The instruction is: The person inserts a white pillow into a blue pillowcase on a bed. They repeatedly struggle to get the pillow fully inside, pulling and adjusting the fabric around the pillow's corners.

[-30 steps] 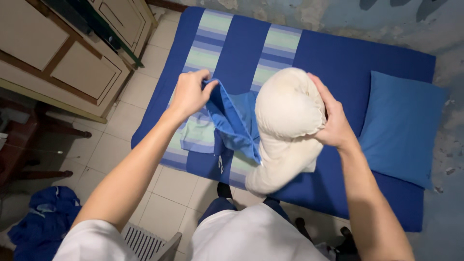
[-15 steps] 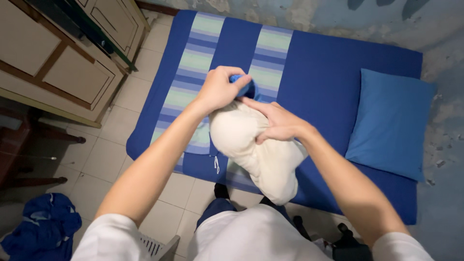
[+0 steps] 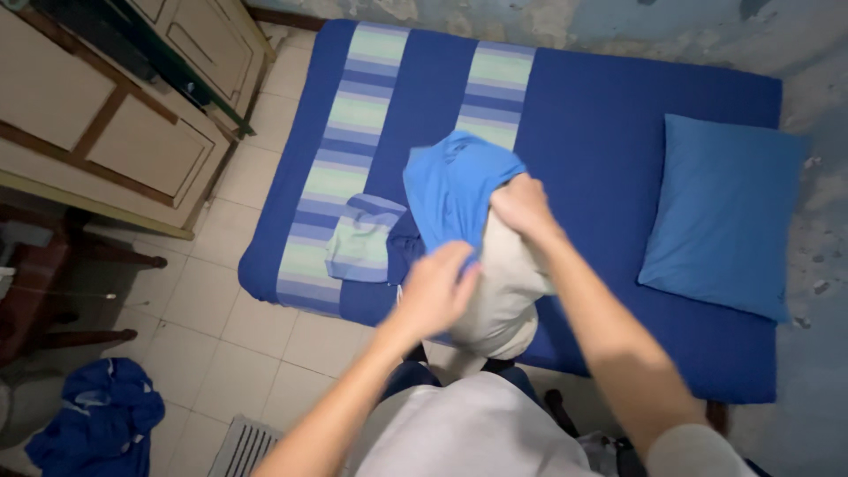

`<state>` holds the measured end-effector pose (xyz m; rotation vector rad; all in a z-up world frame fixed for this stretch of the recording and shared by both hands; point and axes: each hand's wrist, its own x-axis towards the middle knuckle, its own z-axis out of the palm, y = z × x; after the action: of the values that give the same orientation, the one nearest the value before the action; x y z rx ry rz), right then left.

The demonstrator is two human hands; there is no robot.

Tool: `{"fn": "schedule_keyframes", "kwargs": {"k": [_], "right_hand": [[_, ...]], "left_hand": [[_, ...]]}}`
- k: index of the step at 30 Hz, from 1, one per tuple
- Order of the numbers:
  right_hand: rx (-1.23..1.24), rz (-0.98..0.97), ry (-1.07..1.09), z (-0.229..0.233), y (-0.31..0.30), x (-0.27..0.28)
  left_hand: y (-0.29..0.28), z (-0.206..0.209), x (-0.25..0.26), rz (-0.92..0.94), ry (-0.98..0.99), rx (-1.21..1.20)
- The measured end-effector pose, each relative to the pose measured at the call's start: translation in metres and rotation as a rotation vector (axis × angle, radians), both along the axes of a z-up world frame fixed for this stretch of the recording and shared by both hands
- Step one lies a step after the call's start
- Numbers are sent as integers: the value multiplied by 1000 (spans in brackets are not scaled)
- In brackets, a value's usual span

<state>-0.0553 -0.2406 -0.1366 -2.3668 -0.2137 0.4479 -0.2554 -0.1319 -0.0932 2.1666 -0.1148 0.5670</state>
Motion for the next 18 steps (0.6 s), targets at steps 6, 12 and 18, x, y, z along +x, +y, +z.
{"fn": "schedule_keyframes", "kwargs": {"k": [6,12,18], "right_hand": [[-130,105,-52,20,8,-31],[-87,130,-133,56,21,-62],[-8,188,-161,13,24,-81]], "left_hand": [[9,12,14,162,254,-9],[37,35,49,162,208,301],[29,39,79,113,46,378]]}}
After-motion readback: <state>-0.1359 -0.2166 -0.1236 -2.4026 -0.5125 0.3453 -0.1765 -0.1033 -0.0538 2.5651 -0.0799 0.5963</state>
